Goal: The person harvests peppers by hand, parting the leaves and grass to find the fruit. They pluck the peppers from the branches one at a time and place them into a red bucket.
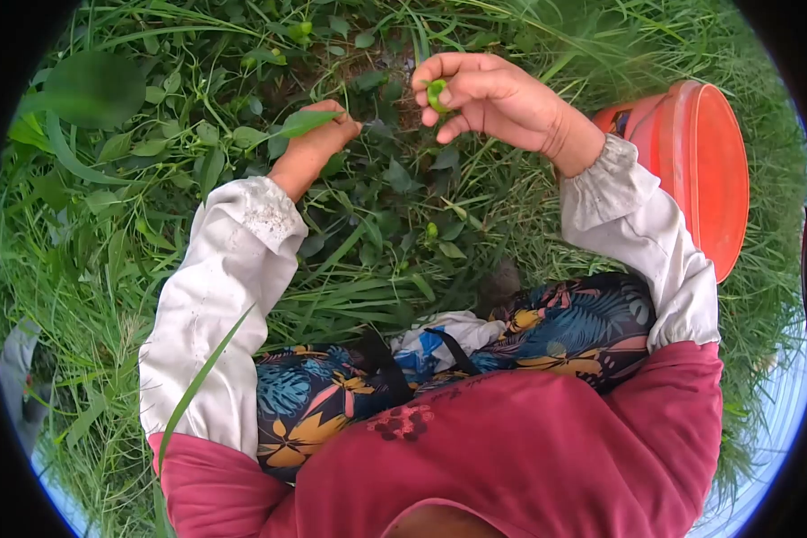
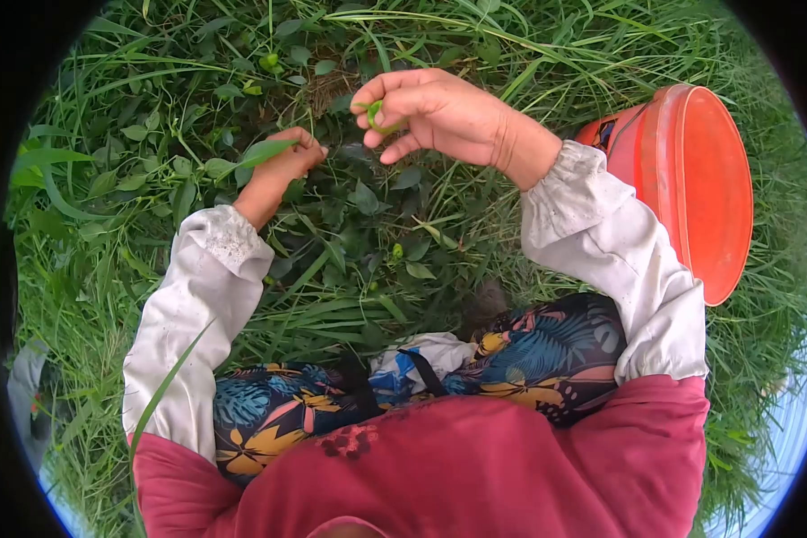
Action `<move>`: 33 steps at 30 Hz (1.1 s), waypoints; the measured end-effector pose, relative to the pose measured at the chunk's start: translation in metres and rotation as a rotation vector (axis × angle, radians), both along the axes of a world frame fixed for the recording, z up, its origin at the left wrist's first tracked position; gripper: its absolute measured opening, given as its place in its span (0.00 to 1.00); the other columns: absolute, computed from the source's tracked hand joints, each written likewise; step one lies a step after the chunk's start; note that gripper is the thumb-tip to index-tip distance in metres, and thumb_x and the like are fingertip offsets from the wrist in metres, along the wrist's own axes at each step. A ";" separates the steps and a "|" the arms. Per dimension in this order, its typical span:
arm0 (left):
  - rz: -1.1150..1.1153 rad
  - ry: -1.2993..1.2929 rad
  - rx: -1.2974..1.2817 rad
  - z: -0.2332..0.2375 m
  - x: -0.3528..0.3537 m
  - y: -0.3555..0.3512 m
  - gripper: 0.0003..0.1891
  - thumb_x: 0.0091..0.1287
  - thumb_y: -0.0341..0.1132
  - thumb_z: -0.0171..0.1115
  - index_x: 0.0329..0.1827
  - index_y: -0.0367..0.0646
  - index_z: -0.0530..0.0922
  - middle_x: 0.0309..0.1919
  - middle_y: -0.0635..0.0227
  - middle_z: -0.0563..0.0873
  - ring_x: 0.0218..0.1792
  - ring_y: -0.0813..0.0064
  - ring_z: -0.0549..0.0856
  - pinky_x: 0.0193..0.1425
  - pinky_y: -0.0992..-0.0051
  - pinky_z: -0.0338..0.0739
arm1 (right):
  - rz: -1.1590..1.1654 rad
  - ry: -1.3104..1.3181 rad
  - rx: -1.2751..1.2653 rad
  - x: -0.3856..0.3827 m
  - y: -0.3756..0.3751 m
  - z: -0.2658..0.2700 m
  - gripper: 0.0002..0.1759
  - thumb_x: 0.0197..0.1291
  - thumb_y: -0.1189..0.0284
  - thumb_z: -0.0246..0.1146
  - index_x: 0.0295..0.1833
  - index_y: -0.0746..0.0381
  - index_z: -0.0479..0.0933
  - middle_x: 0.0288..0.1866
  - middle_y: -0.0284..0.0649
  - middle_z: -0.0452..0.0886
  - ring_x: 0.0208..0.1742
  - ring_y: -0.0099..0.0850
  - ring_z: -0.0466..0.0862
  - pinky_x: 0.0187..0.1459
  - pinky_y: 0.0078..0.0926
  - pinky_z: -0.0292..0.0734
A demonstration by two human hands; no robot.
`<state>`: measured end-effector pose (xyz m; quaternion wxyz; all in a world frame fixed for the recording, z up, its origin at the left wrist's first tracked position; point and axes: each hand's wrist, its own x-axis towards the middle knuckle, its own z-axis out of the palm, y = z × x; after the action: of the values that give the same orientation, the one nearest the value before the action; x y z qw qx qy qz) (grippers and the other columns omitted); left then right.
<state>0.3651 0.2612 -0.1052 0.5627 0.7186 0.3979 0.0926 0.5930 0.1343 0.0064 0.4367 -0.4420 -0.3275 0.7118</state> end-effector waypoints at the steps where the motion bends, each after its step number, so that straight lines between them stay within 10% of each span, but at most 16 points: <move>1: -0.021 0.164 0.177 -0.005 0.002 -0.004 0.13 0.55 0.31 0.71 0.35 0.43 0.73 0.26 0.70 0.79 0.26 0.74 0.77 0.33 0.72 0.72 | -0.080 -0.057 0.040 0.012 0.007 -0.007 0.12 0.59 0.73 0.62 0.49 0.64 0.77 0.42 0.34 0.80 0.40 0.25 0.83 0.43 0.26 0.82; 3: -0.047 0.220 0.499 -0.004 -0.005 -0.017 0.15 0.54 0.30 0.71 0.38 0.43 0.71 0.28 0.66 0.79 0.28 0.67 0.78 0.36 0.68 0.73 | -0.165 -0.113 0.081 0.028 0.014 -0.021 0.11 0.60 0.71 0.62 0.47 0.63 0.77 0.40 0.33 0.80 0.39 0.23 0.83 0.42 0.25 0.83; 5: -0.130 0.283 0.836 0.011 -0.008 -0.029 0.22 0.52 0.26 0.69 0.50 0.43 0.69 0.39 0.54 0.78 0.42 0.51 0.79 0.46 0.58 0.73 | -0.089 -0.784 0.056 0.037 0.015 -0.034 0.10 0.61 0.68 0.63 0.42 0.63 0.78 0.36 0.33 0.80 0.37 0.22 0.82 0.40 0.22 0.80; 8: -0.276 0.176 1.181 0.022 -0.001 -0.034 0.29 0.50 0.23 0.67 0.57 0.43 0.70 0.46 0.54 0.76 0.49 0.55 0.78 0.50 0.57 0.72 | 0.200 -1.430 0.231 0.052 -0.008 -0.089 0.19 0.52 0.65 0.66 0.48 0.64 0.81 0.35 0.45 0.85 0.37 0.40 0.85 0.43 0.34 0.79; 12: -0.691 -0.041 1.330 0.043 0.011 -0.054 0.42 0.49 0.15 0.58 0.73 0.47 0.62 0.68 0.56 0.69 0.69 0.56 0.69 0.71 0.61 0.64 | 0.643 -1.235 -0.071 0.040 -0.037 -0.079 0.23 0.49 0.65 0.66 0.51 0.63 0.82 0.44 0.49 0.85 0.47 0.41 0.85 0.50 0.35 0.78; 14: -0.782 -0.060 0.799 0.031 0.016 -0.068 0.45 0.48 0.13 0.54 0.75 0.49 0.60 0.73 0.57 0.63 0.74 0.61 0.63 0.77 0.60 0.56 | 0.826 -0.977 -0.016 0.040 -0.054 -0.084 0.28 0.48 0.66 0.66 0.58 0.63 0.79 0.48 0.45 0.85 0.50 0.34 0.84 0.50 0.32 0.78; 18: -1.141 0.168 0.537 0.017 0.010 -0.077 0.41 0.51 0.20 0.58 0.74 0.50 0.64 0.70 0.62 0.70 0.69 0.62 0.70 0.65 0.60 0.64 | 0.853 -0.674 -0.097 0.022 -0.091 -0.098 0.31 0.51 0.67 0.66 0.63 0.63 0.76 0.51 0.41 0.84 0.49 0.31 0.83 0.48 0.29 0.79; 22: -1.180 0.198 0.631 0.007 0.000 -0.083 0.26 0.48 0.25 0.62 0.56 0.49 0.81 0.51 0.69 0.80 0.56 0.67 0.77 0.55 0.62 0.66 | 0.732 -0.366 -0.366 0.028 -0.107 -0.108 0.25 0.58 0.68 0.64 0.62 0.62 0.77 0.50 0.41 0.83 0.48 0.31 0.83 0.47 0.27 0.82; 26: -1.128 0.131 0.673 0.002 0.000 -0.081 0.18 0.48 0.26 0.62 0.44 0.47 0.84 0.43 0.69 0.79 0.50 0.66 0.78 0.54 0.63 0.65 | -0.255 -0.388 -0.544 0.049 -0.098 -0.108 0.11 0.64 0.67 0.60 0.44 0.64 0.79 0.36 0.36 0.82 0.36 0.25 0.83 0.38 0.25 0.81; 29: -1.091 0.110 0.664 -0.005 0.002 -0.081 0.13 0.49 0.28 0.60 0.40 0.45 0.84 0.41 0.67 0.80 0.49 0.65 0.77 0.53 0.63 0.65 | -0.415 -0.152 -0.466 0.063 -0.091 -0.105 0.11 0.65 0.65 0.61 0.38 0.62 0.77 0.32 0.31 0.79 0.33 0.23 0.80 0.37 0.25 0.80; 32: -1.077 0.179 0.647 0.005 0.012 -0.085 0.12 0.49 0.28 0.61 0.39 0.42 0.83 0.38 0.65 0.83 0.50 0.63 0.77 0.56 0.61 0.65 | -0.468 -0.265 -0.250 0.047 -0.078 -0.101 0.09 0.61 0.67 0.64 0.36 0.61 0.76 0.30 0.34 0.78 0.33 0.30 0.81 0.37 0.30 0.79; 33: -1.079 0.180 0.646 0.004 0.015 -0.086 0.12 0.49 0.28 0.61 0.39 0.42 0.83 0.38 0.65 0.83 0.50 0.63 0.77 0.56 0.61 0.65 | -0.198 -0.929 0.249 0.041 -0.078 -0.097 0.08 0.58 0.69 0.64 0.36 0.62 0.77 0.30 0.38 0.79 0.31 0.35 0.81 0.36 0.33 0.79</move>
<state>0.3796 0.1750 -0.1017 0.2492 0.9566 -0.0226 -0.1494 0.6341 0.0568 -0.0910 0.3596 -0.6862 -0.5267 0.3497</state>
